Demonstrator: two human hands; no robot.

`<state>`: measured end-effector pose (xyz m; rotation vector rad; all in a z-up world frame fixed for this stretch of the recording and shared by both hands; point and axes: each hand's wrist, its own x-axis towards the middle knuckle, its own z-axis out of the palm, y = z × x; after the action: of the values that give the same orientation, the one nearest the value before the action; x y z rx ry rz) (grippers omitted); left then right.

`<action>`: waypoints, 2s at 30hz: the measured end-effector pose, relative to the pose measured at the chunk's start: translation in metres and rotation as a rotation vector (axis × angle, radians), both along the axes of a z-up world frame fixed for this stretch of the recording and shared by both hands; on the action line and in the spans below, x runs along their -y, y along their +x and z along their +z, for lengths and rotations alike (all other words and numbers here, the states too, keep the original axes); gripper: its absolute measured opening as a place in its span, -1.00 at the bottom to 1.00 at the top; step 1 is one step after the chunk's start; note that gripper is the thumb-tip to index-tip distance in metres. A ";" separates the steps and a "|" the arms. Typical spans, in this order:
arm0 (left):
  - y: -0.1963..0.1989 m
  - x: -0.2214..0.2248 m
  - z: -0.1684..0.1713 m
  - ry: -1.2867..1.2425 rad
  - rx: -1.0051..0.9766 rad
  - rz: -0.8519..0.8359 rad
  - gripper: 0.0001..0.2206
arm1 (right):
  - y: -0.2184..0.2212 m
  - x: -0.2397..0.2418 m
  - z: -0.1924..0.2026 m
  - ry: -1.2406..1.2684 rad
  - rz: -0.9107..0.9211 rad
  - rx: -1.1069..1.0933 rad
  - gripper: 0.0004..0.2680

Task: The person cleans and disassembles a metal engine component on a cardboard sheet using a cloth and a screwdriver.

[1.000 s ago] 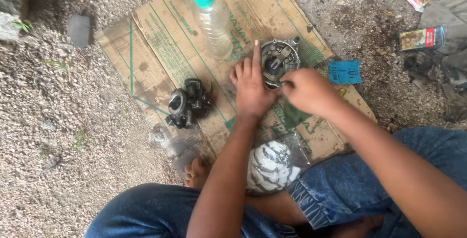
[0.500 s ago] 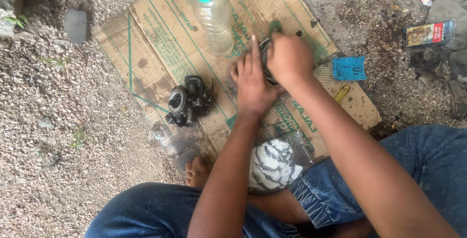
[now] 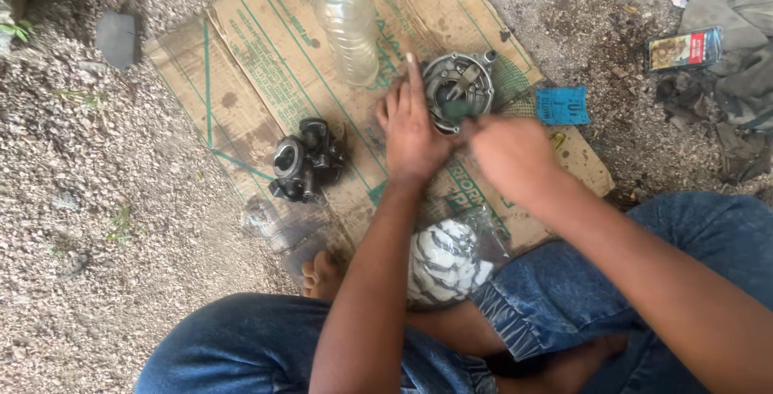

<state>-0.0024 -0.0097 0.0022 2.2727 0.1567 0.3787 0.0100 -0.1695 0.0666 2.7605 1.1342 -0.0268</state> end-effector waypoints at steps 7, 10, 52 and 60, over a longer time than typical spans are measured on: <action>-0.002 -0.001 0.005 -0.005 0.014 -0.004 0.38 | 0.018 0.025 0.039 0.087 -0.219 0.129 -0.81; 0.001 -0.003 0.003 -0.008 0.039 -0.019 0.35 | 0.034 0.014 0.035 0.414 -0.181 0.311 -0.81; 0.028 -0.006 0.011 -1.201 -0.222 -0.144 -0.09 | 0.055 0.099 0.008 1.339 -0.735 -0.941 -0.72; 0.018 0.010 0.030 -1.439 -0.607 -0.567 -0.07 | 0.040 0.075 -0.009 1.230 -0.780 -1.208 -0.58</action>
<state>0.0152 -0.0196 0.0317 0.8466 0.0416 -0.5928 0.0498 -0.2443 0.0578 4.1394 -0.2435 -1.8215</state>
